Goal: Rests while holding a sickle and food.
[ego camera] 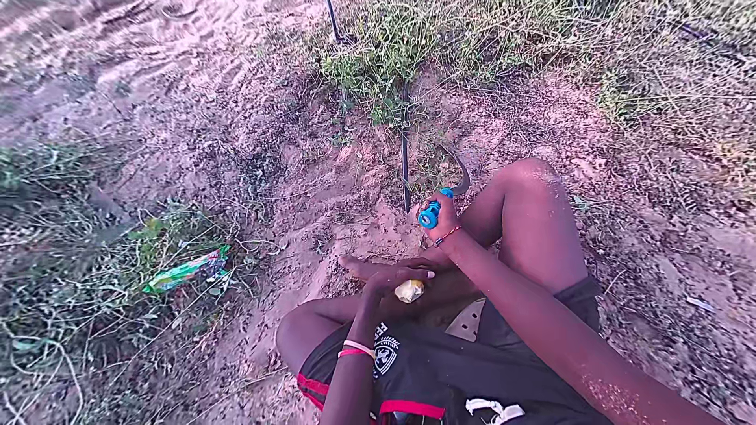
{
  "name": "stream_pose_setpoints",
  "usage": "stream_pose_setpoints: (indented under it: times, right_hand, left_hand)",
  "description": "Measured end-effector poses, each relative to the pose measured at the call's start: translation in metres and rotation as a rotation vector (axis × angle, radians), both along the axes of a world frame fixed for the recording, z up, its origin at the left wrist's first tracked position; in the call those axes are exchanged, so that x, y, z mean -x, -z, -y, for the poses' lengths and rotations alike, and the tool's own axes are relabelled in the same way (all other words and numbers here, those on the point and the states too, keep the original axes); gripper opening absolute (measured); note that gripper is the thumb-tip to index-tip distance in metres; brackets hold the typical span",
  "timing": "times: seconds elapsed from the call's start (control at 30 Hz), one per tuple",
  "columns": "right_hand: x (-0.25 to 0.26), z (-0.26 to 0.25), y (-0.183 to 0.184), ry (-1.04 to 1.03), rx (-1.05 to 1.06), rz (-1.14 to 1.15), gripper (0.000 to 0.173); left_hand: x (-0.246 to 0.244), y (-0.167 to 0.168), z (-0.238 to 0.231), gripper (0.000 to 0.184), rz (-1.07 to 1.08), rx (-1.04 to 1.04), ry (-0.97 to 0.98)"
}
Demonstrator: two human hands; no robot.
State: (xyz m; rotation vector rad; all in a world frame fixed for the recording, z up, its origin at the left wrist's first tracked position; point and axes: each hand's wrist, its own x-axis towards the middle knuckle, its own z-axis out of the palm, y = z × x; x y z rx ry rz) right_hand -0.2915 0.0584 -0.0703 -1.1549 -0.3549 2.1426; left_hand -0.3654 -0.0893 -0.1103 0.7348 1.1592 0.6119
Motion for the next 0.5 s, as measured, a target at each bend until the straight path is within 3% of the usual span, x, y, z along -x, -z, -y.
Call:
stream_pose_setpoints:
  times: [0.1, 0.13, 0.2, 0.3, 0.37, 0.43, 0.5]
  right_hand:
    - [-0.009, 0.024, -0.023, -0.320, -0.061, 0.049, 0.002]
    - [-0.012, 0.035, -0.038, -0.475, -0.131, 0.038, 0.009]
    - [-0.009, 0.059, -0.060, -0.668, -0.298, -0.060, 0.026]
    - [0.001, 0.085, -0.066, -0.698, -0.495, -0.140, 0.037]
    - [0.001, 0.084, -0.054, -0.677, -0.596, -0.063, 0.046]
    - [-0.007, 0.078, -0.037, -0.643, -0.621, 0.088, 0.048]
    - [-0.010, 0.070, -0.019, -0.571, -0.592, 0.281, 0.041]
  left_hand:
    - [-0.002, -0.011, 0.001, 0.028, -0.028, 0.013, -0.055]
    - [-0.004, -0.018, 0.005, 0.020, -0.110, 0.021, -0.132]
    - [-0.013, -0.011, 0.034, 0.016, -0.423, 0.009, -0.524]
    - [-0.036, -0.035, 0.049, 0.023, -0.598, 0.157, -0.925]
    - [-0.040, -0.062, 0.027, 0.021, -0.652, 0.362, -0.869]
    - [-0.025, -0.026, 0.040, 0.022, -0.698, 0.105, -0.573]
    - [-0.001, -0.003, 0.029, 0.028, -0.519, -0.009, -0.182]
